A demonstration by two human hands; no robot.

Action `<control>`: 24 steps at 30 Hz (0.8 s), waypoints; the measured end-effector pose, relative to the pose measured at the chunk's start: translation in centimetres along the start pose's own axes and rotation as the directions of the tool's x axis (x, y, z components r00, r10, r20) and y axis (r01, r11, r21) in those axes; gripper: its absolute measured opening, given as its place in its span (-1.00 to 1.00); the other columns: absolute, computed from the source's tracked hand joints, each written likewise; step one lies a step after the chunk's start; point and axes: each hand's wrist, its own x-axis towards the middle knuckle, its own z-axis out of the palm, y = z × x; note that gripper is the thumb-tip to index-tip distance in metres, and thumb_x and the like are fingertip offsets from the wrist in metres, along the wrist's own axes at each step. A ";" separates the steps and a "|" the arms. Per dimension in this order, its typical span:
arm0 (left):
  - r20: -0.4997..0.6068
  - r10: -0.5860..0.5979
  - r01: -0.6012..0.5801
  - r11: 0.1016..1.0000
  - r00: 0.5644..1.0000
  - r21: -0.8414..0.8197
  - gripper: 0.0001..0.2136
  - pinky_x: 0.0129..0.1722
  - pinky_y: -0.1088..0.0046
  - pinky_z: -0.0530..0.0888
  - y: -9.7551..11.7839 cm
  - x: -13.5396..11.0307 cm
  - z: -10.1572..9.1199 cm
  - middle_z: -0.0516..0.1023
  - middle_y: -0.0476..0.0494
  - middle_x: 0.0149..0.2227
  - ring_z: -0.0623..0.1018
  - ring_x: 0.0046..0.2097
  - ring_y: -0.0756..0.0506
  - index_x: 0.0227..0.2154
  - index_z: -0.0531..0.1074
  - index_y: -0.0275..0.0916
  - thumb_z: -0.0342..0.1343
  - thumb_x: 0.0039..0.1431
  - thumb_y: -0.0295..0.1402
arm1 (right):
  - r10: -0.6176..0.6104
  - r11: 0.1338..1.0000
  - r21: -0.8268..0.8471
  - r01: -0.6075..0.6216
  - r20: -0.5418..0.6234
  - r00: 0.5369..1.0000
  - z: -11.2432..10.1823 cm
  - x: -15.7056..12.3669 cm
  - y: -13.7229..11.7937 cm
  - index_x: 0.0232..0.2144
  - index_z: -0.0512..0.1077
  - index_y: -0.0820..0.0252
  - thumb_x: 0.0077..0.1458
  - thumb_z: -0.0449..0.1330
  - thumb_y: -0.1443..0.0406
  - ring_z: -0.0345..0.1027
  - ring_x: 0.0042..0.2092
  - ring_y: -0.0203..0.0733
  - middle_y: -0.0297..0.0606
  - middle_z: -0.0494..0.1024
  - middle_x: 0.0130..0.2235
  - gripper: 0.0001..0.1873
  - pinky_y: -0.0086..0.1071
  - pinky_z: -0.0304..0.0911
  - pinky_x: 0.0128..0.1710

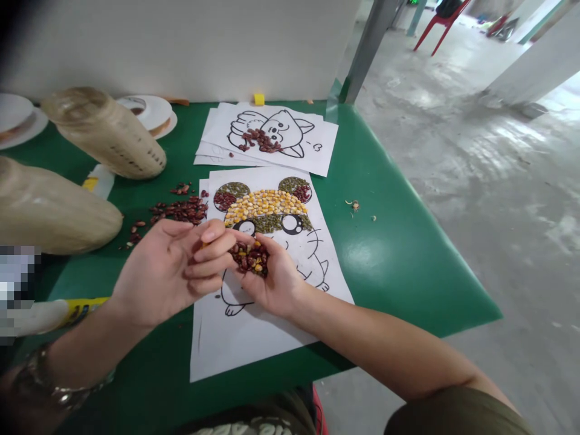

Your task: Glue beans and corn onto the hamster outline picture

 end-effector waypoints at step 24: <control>0.585 0.204 -0.302 -0.698 0.785 0.649 -0.87 -0.61 0.44 0.21 -2.3 0.0 -0.8 0.36 -0.02 -0.57 0.38 -0.55 -0.06 -0.44 0.39 -0.27 -0.04 0.05 -0.56 | 0.061 0.996 -0.069 -0.054 0.101 0.993 -0.2 0.0 0.0 -0.30 0.43 0.29 0.14 -0.23 0.27 0.43 -0.34 -0.40 -0.20 0.55 -0.40 -0.56 -0.66 0.29 -0.34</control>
